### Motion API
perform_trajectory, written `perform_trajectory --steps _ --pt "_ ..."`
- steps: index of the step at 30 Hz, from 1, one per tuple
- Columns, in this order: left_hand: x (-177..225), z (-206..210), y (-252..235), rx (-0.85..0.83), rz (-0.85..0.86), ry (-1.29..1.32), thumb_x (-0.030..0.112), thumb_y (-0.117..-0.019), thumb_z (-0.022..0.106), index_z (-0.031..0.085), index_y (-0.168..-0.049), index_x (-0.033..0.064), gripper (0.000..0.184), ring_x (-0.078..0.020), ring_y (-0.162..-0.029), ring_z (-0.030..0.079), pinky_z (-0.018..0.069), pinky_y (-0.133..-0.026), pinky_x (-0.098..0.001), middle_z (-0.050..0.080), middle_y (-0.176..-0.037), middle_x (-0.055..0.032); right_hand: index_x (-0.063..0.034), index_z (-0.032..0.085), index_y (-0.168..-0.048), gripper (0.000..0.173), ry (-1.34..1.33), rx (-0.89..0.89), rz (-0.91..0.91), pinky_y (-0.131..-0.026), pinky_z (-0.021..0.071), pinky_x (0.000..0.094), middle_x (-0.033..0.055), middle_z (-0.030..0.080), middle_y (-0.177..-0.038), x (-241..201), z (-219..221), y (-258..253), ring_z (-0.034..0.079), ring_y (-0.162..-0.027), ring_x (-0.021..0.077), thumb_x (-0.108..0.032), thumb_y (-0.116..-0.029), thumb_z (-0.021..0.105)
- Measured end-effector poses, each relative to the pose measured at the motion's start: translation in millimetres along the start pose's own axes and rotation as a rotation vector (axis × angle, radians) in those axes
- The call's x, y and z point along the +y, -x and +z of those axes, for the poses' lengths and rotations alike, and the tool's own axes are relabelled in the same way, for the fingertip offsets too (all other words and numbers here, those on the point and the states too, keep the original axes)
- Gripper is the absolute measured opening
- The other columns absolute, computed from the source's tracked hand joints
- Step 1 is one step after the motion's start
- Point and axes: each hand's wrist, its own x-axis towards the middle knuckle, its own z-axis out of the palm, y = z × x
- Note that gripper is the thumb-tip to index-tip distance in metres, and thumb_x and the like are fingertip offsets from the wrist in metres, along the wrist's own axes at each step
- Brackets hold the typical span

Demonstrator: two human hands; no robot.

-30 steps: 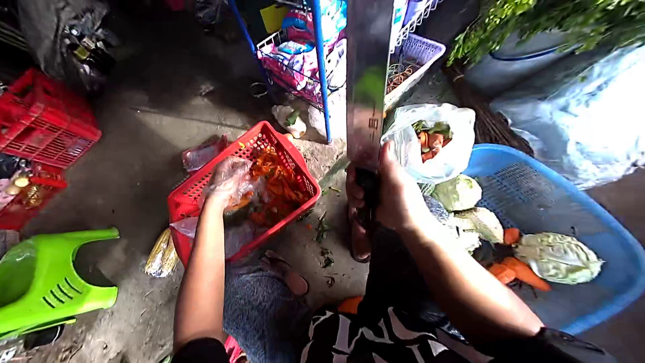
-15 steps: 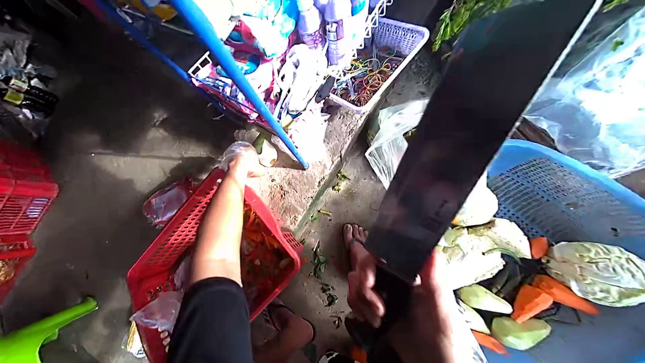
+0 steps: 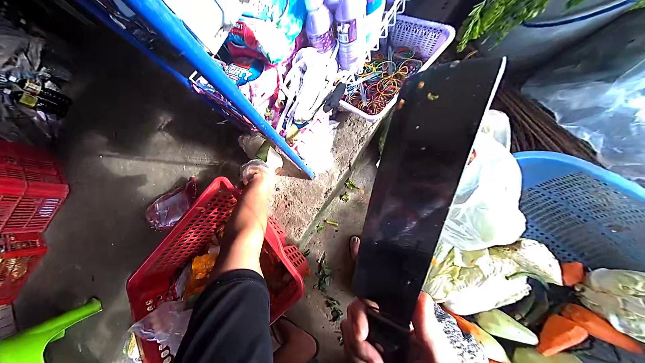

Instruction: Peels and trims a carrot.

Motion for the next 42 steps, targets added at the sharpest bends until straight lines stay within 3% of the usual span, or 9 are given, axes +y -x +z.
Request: perform_trajectory --steps 6,9,12,16,20,27,32,37,42 --pt "-10 0 4 0.031 0.059 -0.031 0.035 -0.1028 0.058 0.058 -0.134 -0.0031 0.049 -0.0414 -0.134 0.051 0.0429 -0.105 -0.0584 0.053 -0.142 -0.027 -0.0215 0.069 -0.095 0.068 0.083 0.051 -0.061 -0.057 0.0493 0.0207 -0.0098 0.06 -0.071 -4 -3 3 0.057 -0.06 0.0016 -0.082 -0.0899 0.038" --pt "-47 29 -46 0.362 0.078 0.307 0.052 -0.0881 0.069 0.074 -0.107 0.0028 0.053 -0.0433 -0.117 0.062 0.0453 -0.095 -0.0693 0.068 -0.118 -0.0242 -0.0194 0.067 -0.093 0.069 0.123 0.07 -0.1 -0.053 0.0493 0.0211 -0.0075 0.059 -0.069 -3 -4 0 0.056 -0.056 0.003 -0.082 -0.0901 0.039" --pt "-104 16 -14 0.428 0.16 0.713 0.057 -0.0909 0.067 0.071 -0.111 0.0023 0.058 -0.0411 -0.116 0.062 0.0452 -0.099 -0.0666 0.068 -0.117 -0.0238 -0.0195 0.066 -0.09 0.071 0.176 0.102 -0.126 -0.05 0.0481 0.02 -0.0077 0.056 -0.065 0 1 -4 0.054 -0.052 0.0026 -0.085 -0.0888 0.038" --pt "-168 53 77 0.624 0.338 1.6 0.035 -0.1059 0.052 0.057 -0.13 0.0078 0.037 -0.0133 -0.072 0.064 0.0537 -0.061 -0.0308 0.069 -0.099 -0.0074 -0.0192 0.063 -0.086 0.075 0.288 0.18 -0.136 -0.047 0.049 0.0204 -0.0071 0.056 -0.06 7 12 -6 0.054 -0.048 0.0037 -0.086 -0.0902 0.03" --pt "-210 135 124 0.562 0.849 1.919 0.041 -0.0895 0.069 0.05 -0.135 0.0046 0.061 -0.017 -0.082 0.07 0.0597 -0.076 -0.0338 0.072 -0.101 -0.0081 -0.0176 0.059 -0.082 0.075 0.435 0.219 -0.128 -0.046 0.0472 0.0193 -0.0067 0.055 -0.056 16 26 -6 0.053 -0.046 0.0038 -0.072 -0.101 0.01" --pt "-164 239 180 0.136 0.934 2.188 0.007 -0.0851 0.06 0.05 -0.122 0.0027 0.038 -0.0193 -0.072 0.068 0.0602 -0.063 -0.0339 0.068 -0.089 -0.0075 -0.0143 0.057 -0.085 0.053 1.082 0.049 -0.155 -0.046 0.0414 0.0192 -0.0115 0.048 -0.058 41 36 -6 0.045 -0.047 -0.0003 -0.045 -0.11 0.022" --pt "-150 291 204 0.29 0.723 2.009 -0.003 -0.0852 0.067 0.048 -0.129 0.0018 0.048 -0.013 -0.072 0.066 0.0592 -0.065 -0.0297 0.066 -0.092 -0.0049 -0.0039 0.069 -0.108 0.074 1.899 -0.183 0.057 -0.078 0.0493 0.0638 0.018 0.068 -0.087 59 81 -20 0.067 -0.088 0.0381 -0.068 -0.1004 0.034" --pt "-153 315 212 0.479 0.484 1.687 0.01 -0.0806 0.079 0.05 -0.14 0.0004 0.066 -0.016 -0.102 0.066 0.056 -0.091 -0.034 0.065 -0.119 -0.0139 -0.006 0.07 -0.119 0.084 2.085 -0.268 0.117 -0.094 0.0474 0.0671 0.0227 0.072 -0.107 97 89 -48 0.067 -0.109 0.0431 -0.075 -0.0987 0.027" --pt "-171 347 211 0.767 0.617 2.037 0.0 -0.073 0.076 0.052 -0.126 -0.0055 0.059 -0.0077 -0.091 0.065 0.0567 -0.082 -0.0246 0.065 -0.101 -0.0053 -0.0008 0.068 -0.123 0.084 2.106 -0.01 0.357 -0.098 0.0434 0.072 0.0298 0.067 -0.121 90 40 -68 0.062 -0.119 0.049 -0.072 -0.1019 0.029"
